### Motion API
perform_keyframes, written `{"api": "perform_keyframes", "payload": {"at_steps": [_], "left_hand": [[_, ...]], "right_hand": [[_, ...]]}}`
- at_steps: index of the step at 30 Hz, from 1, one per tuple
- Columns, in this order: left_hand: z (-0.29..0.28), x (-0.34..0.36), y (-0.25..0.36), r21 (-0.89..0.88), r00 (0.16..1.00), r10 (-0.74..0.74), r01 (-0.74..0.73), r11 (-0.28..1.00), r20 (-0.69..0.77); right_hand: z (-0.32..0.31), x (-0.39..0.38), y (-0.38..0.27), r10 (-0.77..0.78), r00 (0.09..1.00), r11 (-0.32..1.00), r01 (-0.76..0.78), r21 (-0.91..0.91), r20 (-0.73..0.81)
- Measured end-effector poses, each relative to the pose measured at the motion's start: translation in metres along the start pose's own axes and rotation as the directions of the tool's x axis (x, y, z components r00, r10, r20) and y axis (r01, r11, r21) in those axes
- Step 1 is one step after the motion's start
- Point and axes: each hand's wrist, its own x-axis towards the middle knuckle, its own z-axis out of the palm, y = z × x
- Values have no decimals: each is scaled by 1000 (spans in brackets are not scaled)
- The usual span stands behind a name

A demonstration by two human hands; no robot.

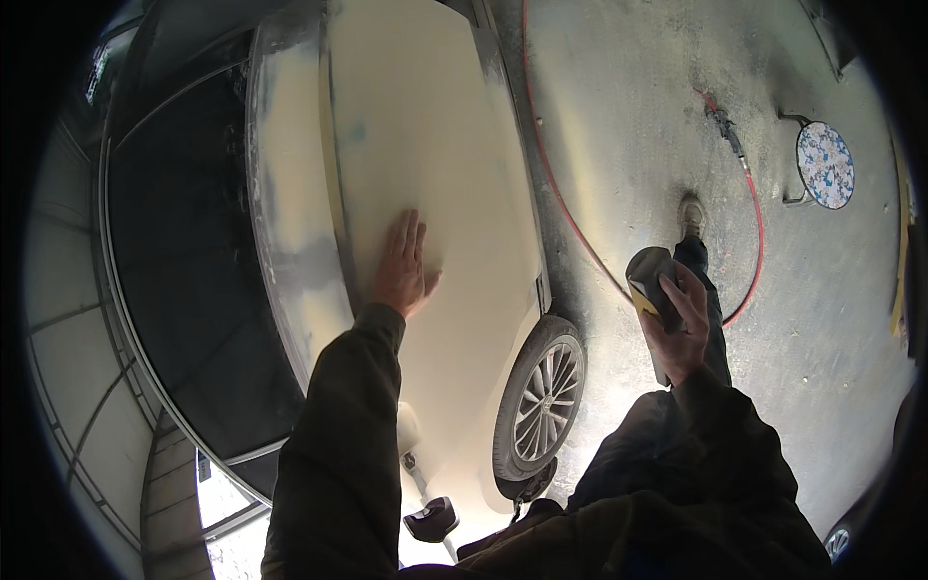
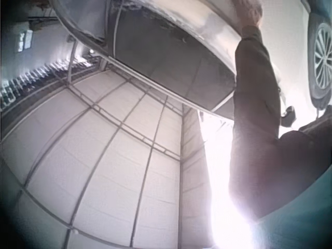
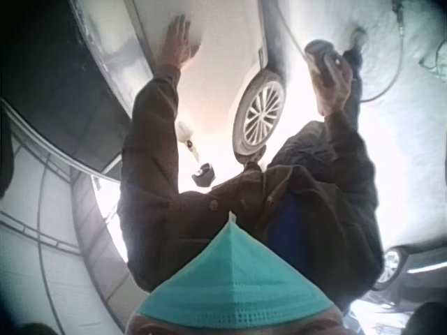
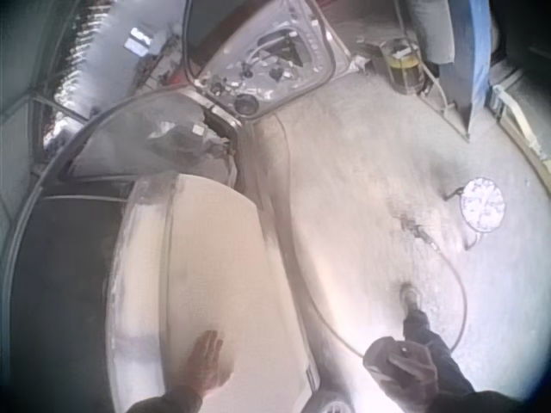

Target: The person sands the exterior surface of a car door with a sanding block, then uses a compressed air nozzle to blow dust off the door and surrounding areas. The person also opens the door and sands the interior edge of the door frame.

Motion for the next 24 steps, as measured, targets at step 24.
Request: {"api": "perform_keyframes", "payload": {"at_steps": [24], "left_hand": [[68,-427,285,-49,933,-323,334,941,156]], "right_hand": [[-75,-127,-123,-368,922,927,374,-35,121]]}}
